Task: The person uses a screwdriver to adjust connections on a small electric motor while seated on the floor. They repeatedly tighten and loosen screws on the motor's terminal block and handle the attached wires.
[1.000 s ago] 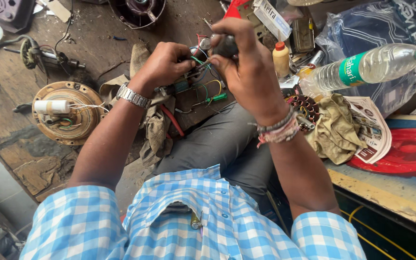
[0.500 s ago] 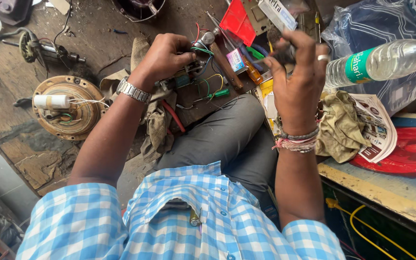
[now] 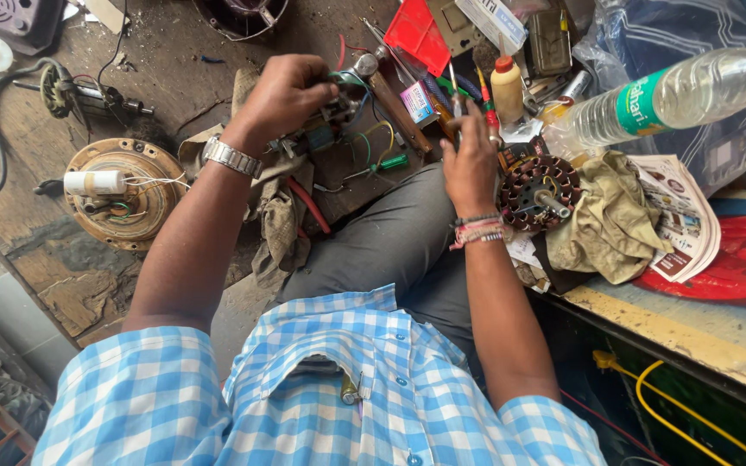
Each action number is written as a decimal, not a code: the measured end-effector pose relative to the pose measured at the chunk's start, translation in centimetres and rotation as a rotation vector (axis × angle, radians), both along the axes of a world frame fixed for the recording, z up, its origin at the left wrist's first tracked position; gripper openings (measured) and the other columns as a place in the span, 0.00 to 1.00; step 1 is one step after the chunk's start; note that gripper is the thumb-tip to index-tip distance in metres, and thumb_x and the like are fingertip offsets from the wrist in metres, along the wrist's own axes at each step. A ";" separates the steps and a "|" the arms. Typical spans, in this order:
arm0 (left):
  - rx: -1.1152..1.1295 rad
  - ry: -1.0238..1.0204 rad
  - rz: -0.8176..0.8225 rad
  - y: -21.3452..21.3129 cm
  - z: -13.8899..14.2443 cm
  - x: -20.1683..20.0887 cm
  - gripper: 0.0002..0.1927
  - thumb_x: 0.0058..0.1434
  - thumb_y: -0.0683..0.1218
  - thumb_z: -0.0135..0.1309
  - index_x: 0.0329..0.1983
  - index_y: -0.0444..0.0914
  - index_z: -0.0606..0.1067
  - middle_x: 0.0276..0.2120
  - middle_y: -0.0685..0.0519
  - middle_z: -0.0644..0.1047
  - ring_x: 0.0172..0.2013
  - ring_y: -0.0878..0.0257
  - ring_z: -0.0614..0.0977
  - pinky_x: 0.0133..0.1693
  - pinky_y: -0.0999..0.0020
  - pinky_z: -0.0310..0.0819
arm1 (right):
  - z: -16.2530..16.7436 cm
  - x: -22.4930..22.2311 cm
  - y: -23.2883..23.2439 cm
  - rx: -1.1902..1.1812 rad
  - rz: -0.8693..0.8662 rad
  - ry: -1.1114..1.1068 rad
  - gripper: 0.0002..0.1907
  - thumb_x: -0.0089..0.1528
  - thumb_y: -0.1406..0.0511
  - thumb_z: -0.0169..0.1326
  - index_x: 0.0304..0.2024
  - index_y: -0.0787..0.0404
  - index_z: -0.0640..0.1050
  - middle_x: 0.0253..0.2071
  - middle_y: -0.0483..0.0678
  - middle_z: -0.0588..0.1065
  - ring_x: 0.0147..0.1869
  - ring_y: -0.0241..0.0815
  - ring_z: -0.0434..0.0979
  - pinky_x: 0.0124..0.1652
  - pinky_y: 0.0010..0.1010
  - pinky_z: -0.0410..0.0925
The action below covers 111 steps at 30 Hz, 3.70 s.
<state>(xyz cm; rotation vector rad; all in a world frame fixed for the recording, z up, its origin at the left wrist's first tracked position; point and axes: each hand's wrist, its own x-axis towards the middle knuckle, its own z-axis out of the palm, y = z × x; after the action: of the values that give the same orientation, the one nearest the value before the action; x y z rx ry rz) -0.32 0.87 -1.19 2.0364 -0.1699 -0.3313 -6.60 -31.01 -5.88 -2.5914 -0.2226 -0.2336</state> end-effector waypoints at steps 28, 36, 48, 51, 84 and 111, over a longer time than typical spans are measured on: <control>-0.035 0.130 0.089 1.4 -0.8 1.9 0.09 0.64 0.45 0.60 0.40 0.33 0.82 0.27 0.56 0.79 0.27 0.72 0.74 0.31 0.72 0.68 | 0.1 -0.2 5.9 -0.390 0.400 -0.054 0.06 0.62 0.68 0.56 0.41 0.55 0.81 0.43 0.45 0.76 0.52 0.48 0.74 0.52 0.45 0.65; -0.069 0.147 0.077 0.9 0.0 1.6 0.08 0.66 0.44 0.58 0.41 0.34 0.82 0.29 0.56 0.81 0.27 0.72 0.78 0.32 0.73 0.73 | 0.7 -0.5 5.6 -0.284 0.180 -0.131 0.11 0.64 0.63 0.60 0.48 0.54 0.77 0.45 0.45 0.77 0.56 0.48 0.75 0.53 0.46 0.65; -0.065 0.109 0.076 1.0 -0.1 1.5 0.06 0.66 0.43 0.58 0.38 0.34 0.81 0.28 0.57 0.79 0.27 0.74 0.76 0.30 0.74 0.71 | -0.3 -0.3 4.3 0.151 -0.112 -0.101 0.19 0.67 0.69 0.56 0.61 0.56 0.76 0.47 0.51 0.75 0.47 0.48 0.79 0.43 0.39 0.76; -0.060 0.099 0.082 0.9 -0.1 1.4 0.07 0.66 0.43 0.58 0.38 0.34 0.81 0.27 0.58 0.79 0.27 0.74 0.75 0.29 0.74 0.70 | 0.5 -0.1 4.1 0.295 -0.139 -0.128 0.17 0.70 0.67 0.56 0.61 0.58 0.76 0.47 0.51 0.75 0.46 0.48 0.80 0.43 0.38 0.75; -0.024 -0.045 0.012 0.2 0.3 -0.1 0.10 0.64 0.44 0.60 0.38 0.31 0.79 0.25 0.52 0.77 0.27 0.71 0.74 0.29 0.67 0.69 | 6.9 -0.8 10.0 0.189 0.184 -0.040 0.11 0.63 0.66 0.62 0.48 0.58 0.81 0.33 0.49 0.75 0.37 0.50 0.78 0.40 0.42 0.71; -0.043 -0.064 0.011 0.3 -0.2 0.3 0.08 0.63 0.42 0.59 0.39 0.31 0.79 0.25 0.52 0.77 0.27 0.71 0.75 0.29 0.67 0.70 | 9.7 3.8 12.0 -0.227 0.326 0.148 0.09 0.66 0.61 0.57 0.38 0.60 0.83 0.31 0.57 0.79 0.38 0.56 0.81 0.39 0.45 0.75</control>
<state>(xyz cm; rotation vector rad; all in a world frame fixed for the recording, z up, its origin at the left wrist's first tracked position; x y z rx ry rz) 0.00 1.13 -1.35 2.0058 -0.2039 -0.2540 -2.83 -19.04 3.84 -2.7269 -0.6425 0.1065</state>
